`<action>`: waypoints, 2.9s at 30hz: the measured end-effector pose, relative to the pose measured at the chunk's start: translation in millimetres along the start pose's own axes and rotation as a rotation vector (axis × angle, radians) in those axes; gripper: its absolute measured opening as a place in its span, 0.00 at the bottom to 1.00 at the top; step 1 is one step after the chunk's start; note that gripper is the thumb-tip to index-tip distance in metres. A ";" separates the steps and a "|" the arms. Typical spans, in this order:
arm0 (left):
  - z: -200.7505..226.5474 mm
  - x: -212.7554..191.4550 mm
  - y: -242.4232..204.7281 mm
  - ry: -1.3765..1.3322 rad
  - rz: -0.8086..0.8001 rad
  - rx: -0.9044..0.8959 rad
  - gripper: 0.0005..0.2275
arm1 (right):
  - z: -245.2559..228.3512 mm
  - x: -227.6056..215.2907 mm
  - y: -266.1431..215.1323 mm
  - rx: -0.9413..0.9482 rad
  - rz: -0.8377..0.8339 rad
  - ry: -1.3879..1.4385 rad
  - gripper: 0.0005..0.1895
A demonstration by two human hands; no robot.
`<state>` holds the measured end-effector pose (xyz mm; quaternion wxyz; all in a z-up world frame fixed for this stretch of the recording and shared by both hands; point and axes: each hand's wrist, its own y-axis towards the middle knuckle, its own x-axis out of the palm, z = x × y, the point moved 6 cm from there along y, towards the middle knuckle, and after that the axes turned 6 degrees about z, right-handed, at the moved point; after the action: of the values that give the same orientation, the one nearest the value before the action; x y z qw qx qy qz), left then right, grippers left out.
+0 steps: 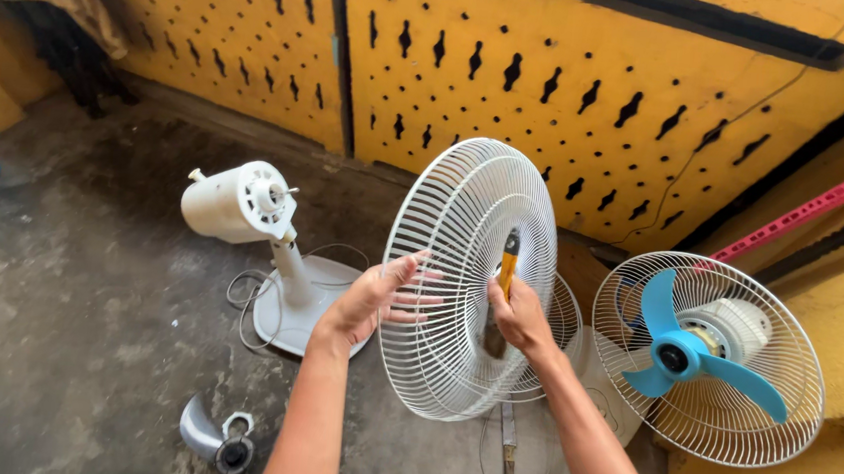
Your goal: The person sits on the floor and uses a brush to clean a white fan grille. They hold the grille with one hand and scrub the metal bars with the brush in the other hand, rotating the grille to access different areas.
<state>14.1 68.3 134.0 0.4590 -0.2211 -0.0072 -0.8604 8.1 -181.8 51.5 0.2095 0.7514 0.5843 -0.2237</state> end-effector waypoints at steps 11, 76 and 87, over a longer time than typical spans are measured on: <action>-42.2 9.8 -10.3 -0.363 0.175 0.138 0.34 | -86.7 -79.3 14.3 -0.229 0.252 0.233 0.19; -47.2 -37.3 -30.7 -0.242 -0.038 0.200 0.41 | -5.7 -7.5 40.9 0.237 -0.141 0.928 0.11; -36.8 -88.9 -43.8 -0.365 0.134 0.127 0.39 | -43.1 -3.0 19.6 0.078 -0.502 0.443 0.16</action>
<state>8.4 155.6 74.8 0.5194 -0.3440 -0.1298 -0.7714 30.4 -163.8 89.3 -0.0130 0.6221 0.7733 -0.1219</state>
